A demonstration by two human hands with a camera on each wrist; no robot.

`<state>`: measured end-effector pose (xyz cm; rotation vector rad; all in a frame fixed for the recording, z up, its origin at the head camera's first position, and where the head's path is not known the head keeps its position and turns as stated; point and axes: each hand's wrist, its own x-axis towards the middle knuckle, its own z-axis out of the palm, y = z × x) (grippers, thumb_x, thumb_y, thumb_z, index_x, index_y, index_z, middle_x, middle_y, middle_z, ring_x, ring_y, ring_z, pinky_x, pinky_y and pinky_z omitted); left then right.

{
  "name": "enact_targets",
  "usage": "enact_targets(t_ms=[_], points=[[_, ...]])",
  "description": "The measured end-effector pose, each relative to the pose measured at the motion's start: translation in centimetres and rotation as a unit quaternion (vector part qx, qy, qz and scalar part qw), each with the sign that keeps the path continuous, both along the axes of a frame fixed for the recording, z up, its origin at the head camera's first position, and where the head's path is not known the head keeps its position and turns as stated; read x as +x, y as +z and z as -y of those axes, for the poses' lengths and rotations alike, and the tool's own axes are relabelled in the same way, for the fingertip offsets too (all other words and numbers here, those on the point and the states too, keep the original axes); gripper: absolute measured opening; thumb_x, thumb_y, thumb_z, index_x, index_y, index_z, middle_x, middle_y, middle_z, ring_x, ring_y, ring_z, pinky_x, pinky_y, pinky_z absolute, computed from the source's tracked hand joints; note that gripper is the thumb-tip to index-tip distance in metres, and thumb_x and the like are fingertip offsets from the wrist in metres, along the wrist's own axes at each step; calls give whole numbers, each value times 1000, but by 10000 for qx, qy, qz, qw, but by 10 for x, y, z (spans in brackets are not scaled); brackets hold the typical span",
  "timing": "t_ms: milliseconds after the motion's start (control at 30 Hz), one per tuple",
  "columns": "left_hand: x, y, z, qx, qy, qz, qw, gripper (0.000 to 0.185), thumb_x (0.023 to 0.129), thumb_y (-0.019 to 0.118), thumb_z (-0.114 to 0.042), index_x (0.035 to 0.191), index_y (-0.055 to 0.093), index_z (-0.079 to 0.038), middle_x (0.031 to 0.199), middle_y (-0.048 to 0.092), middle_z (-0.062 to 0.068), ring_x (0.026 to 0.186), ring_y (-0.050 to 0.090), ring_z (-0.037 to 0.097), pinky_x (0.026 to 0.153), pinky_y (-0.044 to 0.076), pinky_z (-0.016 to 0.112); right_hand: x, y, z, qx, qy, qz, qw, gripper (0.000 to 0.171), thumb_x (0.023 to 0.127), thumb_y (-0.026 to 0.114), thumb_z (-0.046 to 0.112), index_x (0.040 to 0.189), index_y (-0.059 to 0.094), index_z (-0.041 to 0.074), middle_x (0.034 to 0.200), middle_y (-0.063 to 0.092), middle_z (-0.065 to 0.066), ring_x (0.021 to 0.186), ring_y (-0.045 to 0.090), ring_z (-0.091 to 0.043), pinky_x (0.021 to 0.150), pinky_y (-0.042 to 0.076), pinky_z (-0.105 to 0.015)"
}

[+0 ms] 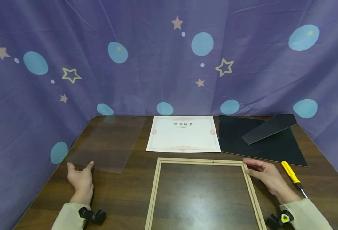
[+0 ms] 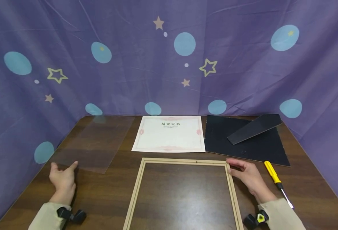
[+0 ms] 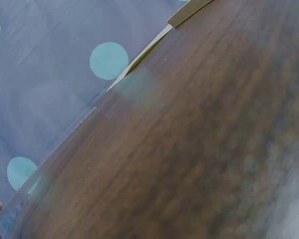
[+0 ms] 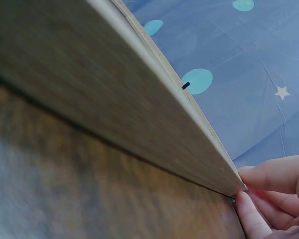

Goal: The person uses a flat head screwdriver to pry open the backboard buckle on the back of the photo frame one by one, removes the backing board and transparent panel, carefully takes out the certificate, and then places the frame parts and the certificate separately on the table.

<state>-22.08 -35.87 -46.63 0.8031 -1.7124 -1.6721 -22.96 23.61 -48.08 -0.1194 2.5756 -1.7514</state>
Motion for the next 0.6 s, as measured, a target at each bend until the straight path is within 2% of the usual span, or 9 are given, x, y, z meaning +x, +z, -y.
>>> enact_targets(t_ms=[133, 300, 467, 600], points=[[1, 0, 2, -92, 52, 79, 9999, 90, 87, 62, -1, 150, -2, -9, 156, -10, -1, 137, -10, -2, 112, 3, 14, 0, 0, 1, 4, 8, -10, 10000, 51, 83, 72, 14, 125, 56, -9, 108, 65, 16, 96, 50, 14, 81, 43, -7], [0, -1, 3, -87, 59, 20, 9999, 90, 86, 63, -1, 150, 0, -9, 156, -9, -1, 138, -9, -2, 112, 3, 13, -3, 1, 1, 202, -45, 139, 9997, 52, 83, 73, 17, 126, 56, -5, 115, 66, 4, 96, 48, 15, 82, 41, -7], [-1, 4, 2, 149, -68, -286, 9995, 88, 87, 61, 0, 151, 2, -11, 157, -6, -4, 139, -8, 1, 113, 12, 19, -6, 3, 1, 218, -4, 313, 9993, 54, 83, 73, 19, 128, 54, -5, 120, 64, -7, 95, 50, 13, 81, 43, -8], [-3, 14, -4, 261, -328, -540, 9977, 85, 89, 61, -4, 152, 5, -13, 157, -1, -7, 142, -4, 11, 115, 13, 22, -7, 10, -4, 306, 114, 32, 9995, 52, 86, 70, 19, 128, 53, -7, 123, 61, -17, 94, 54, 12, 78, 47, -8]])
